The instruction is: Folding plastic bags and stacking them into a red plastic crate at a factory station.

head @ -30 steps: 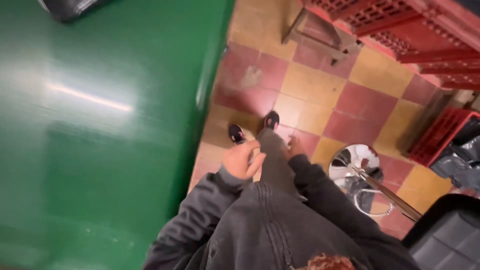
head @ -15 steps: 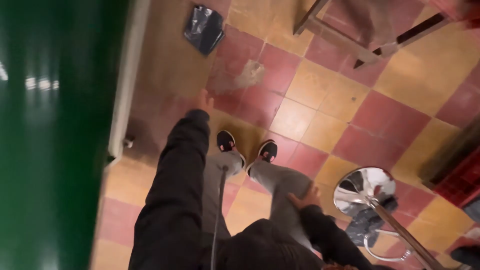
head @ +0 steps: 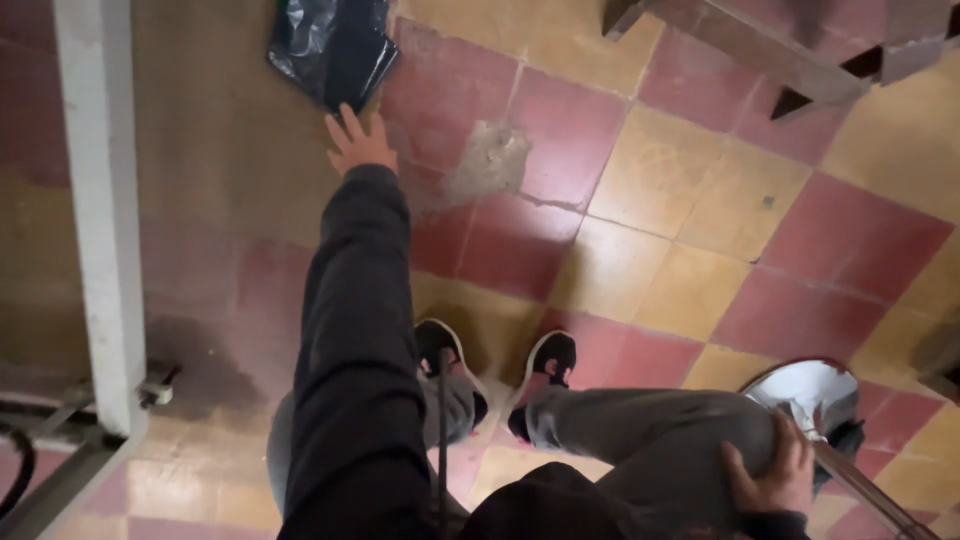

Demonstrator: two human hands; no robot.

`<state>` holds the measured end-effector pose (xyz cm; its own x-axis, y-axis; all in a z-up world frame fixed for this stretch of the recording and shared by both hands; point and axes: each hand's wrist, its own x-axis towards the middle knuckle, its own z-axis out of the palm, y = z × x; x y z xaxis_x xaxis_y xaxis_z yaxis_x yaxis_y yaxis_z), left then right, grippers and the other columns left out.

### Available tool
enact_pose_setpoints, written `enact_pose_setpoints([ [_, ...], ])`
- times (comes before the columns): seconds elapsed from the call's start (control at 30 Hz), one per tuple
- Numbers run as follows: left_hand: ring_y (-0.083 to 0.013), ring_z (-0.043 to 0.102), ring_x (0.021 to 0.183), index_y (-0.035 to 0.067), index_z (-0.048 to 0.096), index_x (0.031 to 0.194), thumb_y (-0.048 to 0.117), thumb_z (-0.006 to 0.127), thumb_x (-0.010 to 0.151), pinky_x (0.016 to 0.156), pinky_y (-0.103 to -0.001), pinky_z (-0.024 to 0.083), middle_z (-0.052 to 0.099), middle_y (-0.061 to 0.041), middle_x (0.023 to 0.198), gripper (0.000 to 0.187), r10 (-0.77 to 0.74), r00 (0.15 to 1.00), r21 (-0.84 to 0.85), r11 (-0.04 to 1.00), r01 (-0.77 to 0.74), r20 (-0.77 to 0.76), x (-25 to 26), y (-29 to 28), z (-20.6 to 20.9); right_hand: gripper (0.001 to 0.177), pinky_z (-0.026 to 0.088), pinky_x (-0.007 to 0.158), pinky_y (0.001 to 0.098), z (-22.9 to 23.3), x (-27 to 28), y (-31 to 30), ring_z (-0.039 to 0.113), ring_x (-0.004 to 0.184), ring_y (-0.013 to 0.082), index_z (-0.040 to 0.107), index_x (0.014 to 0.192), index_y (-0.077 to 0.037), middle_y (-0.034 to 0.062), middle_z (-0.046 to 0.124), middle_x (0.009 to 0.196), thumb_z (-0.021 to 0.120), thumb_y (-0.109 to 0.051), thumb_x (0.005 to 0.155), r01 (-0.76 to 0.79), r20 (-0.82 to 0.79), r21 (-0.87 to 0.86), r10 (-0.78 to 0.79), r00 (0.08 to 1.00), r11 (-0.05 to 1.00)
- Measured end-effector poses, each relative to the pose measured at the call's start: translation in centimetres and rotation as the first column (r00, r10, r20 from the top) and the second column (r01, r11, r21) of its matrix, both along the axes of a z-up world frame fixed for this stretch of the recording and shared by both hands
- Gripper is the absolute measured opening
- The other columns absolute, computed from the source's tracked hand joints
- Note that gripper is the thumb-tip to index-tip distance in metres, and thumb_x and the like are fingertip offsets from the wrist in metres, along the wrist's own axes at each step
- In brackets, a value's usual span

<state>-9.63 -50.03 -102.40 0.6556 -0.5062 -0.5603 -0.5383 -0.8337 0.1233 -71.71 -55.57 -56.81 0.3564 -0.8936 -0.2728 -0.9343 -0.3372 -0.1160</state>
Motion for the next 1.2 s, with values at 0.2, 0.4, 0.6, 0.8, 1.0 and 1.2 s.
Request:
enact_pose_setpoints([
  [0.2, -0.0463, 0.004, 0.152, 0.029, 0.043, 0.154, 0.039, 0.081, 0.081, 0.106, -0.071, 0.036, 0.006, -0.013, 0.169, 0.083, -0.054, 0.999, -0.047, 0.997, 0.054, 0.006, 4.1, -1.3, -4.9, 0.084, 0.047, 0.111, 0.0479, -2.1, 1.2, -1.9, 0.054, 0.135, 0.0413, 0.052, 0.154, -0.008, 0.0234, 0.053, 0.146, 0.078, -0.036, 0.08, 0.065, -0.098, -0.061, -0.071, 0.993, 0.996],
  [0.4, -0.0505, 0.021, 0.15, 0.031, 0.051, 0.15, 0.016, 0.057, 0.102, 0.086, -0.065, 0.053, 0.011, -0.01, 0.172, 0.05, -0.164, 0.985, -0.128, 0.977, 0.171, 0.06, 5.3, -1.4, -8.9, 0.084, 0.049, 0.11, 0.0477, -1.7, 1.4, -2.3, 0.057, 0.128, 0.0388, 0.052, 0.155, -0.01, 0.0228, 0.053, 0.145, 0.078, -0.038, 0.08, 0.106, -0.088, -0.044, -0.11, 0.99, 0.993],
  [0.6, -0.0429, 0.048, 0.129, 0.011, 0.054, 0.142, 0.018, 0.05, 0.104, 0.077, -0.058, 0.058, 0.037, -0.012, 0.16, 0.039, -0.108, 0.964, -0.225, 0.961, 0.164, 0.243, 5.8, -1.3, -14.7, 0.082, 0.048, 0.111, 0.045, -3.1, 0.0, -2.8, 0.057, 0.131, 0.0389, 0.052, 0.154, -0.009, 0.0223, 0.054, 0.145, 0.078, -0.036, 0.081, 0.028, -0.075, -0.083, -0.034, 0.997, 0.996],
  [0.8, -0.0353, 0.063, 0.116, 0.01, 0.056, 0.125, 0.012, 0.052, 0.106, 0.092, -0.048, 0.057, 0.066, -0.014, 0.123, 0.02, 0.046, 0.979, -0.225, 0.974, 0.0, 0.2, 7.5, -2.5, -11.9, 0.082, 0.047, 0.115, 0.0467, -3.3, 0.6, -3.0, 0.055, 0.134, 0.0397, 0.052, 0.153, -0.005, 0.0236, 0.054, 0.145, 0.078, -0.034, 0.08, 0.047, -0.052, -0.066, -0.05, 0.997, 0.997],
  [1.0, -0.0454, 0.063, 0.107, 0.001, 0.041, 0.141, 0.011, 0.065, 0.082, 0.089, -0.05, 0.051, 0.064, -0.027, 0.119, 0.064, 0.09, 0.996, -0.227, 0.97, -0.086, 0.007, 9.2, -0.6, 3.4, 0.077, 0.049, 0.11, 0.0485, -2.9, 0.9, -3.6, 0.058, 0.13, 0.0418, 0.053, 0.149, -0.004, 0.0227, 0.058, 0.139, 0.078, -0.035, 0.083, 0.042, -0.053, 0.018, -0.041, 0.998, 0.999],
  [1.2, -0.0405, 0.065, 0.119, 0.01, 0.069, 0.129, 0.026, 0.043, 0.106, 0.101, -0.055, 0.05, 0.067, -0.023, 0.13, 0.038, -0.122, 0.987, 0.134, 0.982, 0.136, -0.107, -0.9, 12.5, 17.2, 0.078, 0.049, 0.103, 0.0468, 0.6, 4.3, -4.5, 0.059, 0.124, 0.04, 0.057, 0.141, -0.009, 0.0204, 0.059, 0.137, 0.077, -0.045, 0.075, 0.096, 0.051, 0.159, -0.105, 0.993, 0.983],
])
